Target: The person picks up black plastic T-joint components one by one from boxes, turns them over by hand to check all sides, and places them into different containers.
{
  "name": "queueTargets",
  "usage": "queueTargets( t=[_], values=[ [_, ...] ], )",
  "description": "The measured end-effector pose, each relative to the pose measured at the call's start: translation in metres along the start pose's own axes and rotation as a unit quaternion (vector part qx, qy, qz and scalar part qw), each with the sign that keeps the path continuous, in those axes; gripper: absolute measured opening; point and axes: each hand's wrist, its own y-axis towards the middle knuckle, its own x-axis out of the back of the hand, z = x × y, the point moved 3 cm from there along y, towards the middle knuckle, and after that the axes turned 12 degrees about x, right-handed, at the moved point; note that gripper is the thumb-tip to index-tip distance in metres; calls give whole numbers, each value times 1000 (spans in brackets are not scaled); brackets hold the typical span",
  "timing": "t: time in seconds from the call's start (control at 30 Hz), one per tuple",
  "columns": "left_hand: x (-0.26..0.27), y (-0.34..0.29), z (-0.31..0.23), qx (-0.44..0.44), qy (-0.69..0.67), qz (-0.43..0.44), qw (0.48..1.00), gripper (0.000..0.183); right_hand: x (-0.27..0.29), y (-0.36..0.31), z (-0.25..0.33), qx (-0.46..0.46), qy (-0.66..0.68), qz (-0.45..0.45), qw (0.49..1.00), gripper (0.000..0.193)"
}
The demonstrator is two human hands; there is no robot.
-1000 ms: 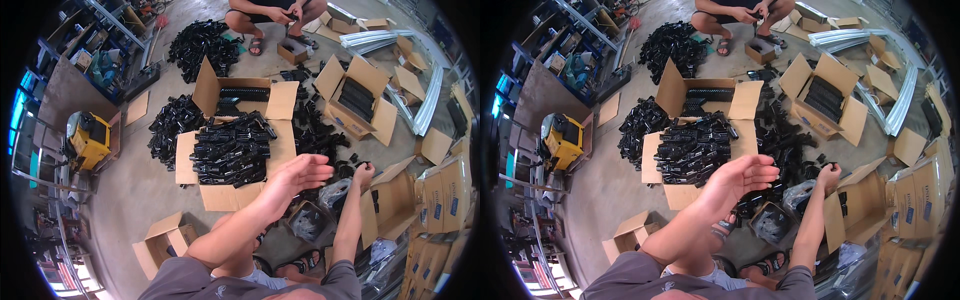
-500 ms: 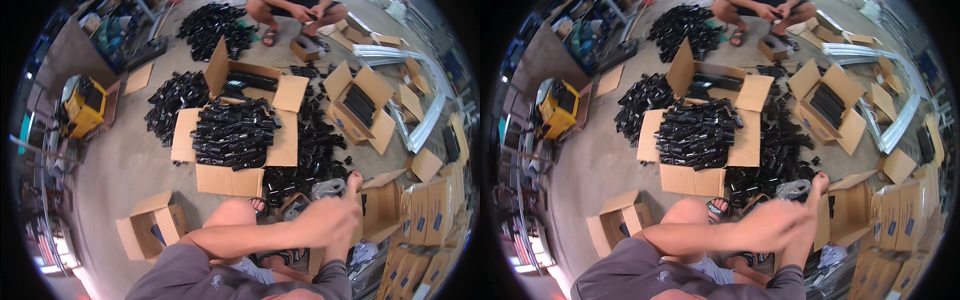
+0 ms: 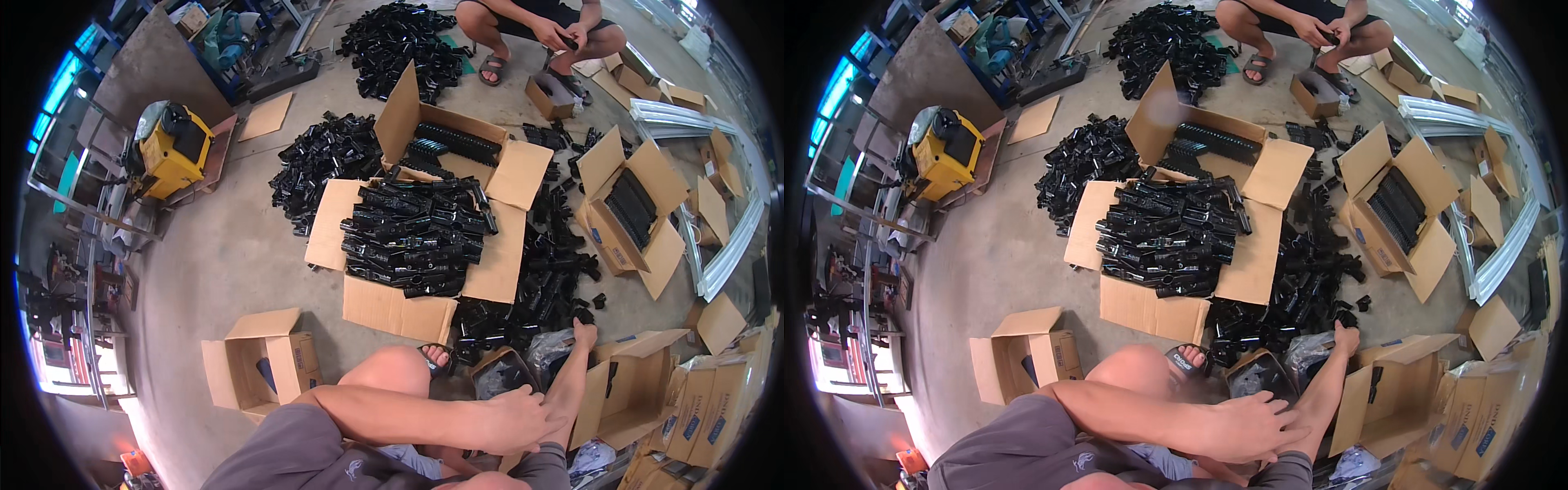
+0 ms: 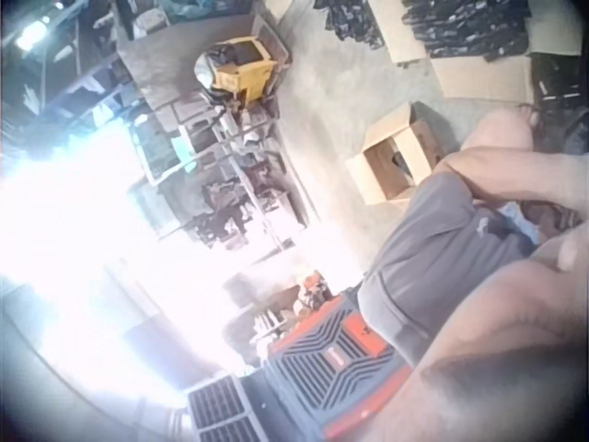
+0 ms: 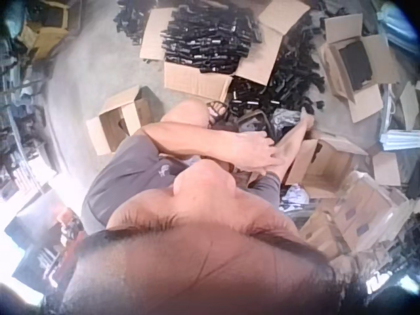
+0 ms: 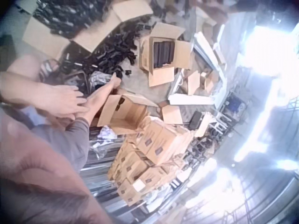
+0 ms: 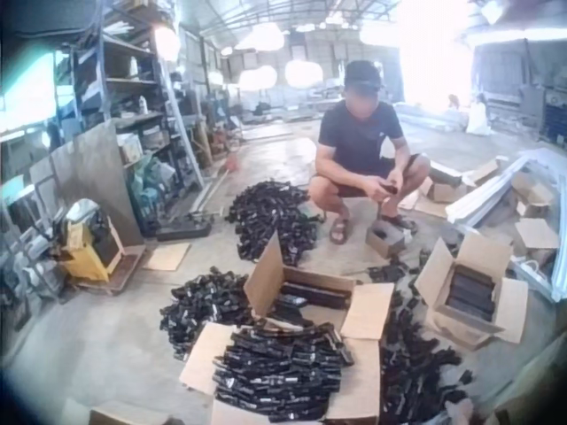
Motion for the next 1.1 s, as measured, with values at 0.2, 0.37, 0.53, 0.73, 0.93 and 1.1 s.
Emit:
queueTargets(
  t=[0.2, 0.37, 0.53, 0.73, 0.93, 1.1],
  values=[
    [2, -5, 5, -6, -5, 22, 1000, 60, -9, 24, -23, 68, -7, 26, 997, 48],
    [-4, -4, 6, 2, -11, 26, 1000, 59, 2, -5, 18, 20, -66, 21, 997, 42],
    [0, -5, 9, 3, 6, 22, 1000, 60, 8, -27, 33, -15, -77, -35, 996, 40],
    [7, -9, 11, 12, -6, 43, 999, 61, 6, -16, 19, -38, -62, -49, 996, 46],
    [0, -7, 10, 9, -5, 23, 1000, 62, -7, 16, -19, -16, 53, -81, 995, 47],
    [2, -7, 6, 6, -6, 40, 999, 62, -11, 40, -47, -50, 108, -138, 983, 51]
  ],
)
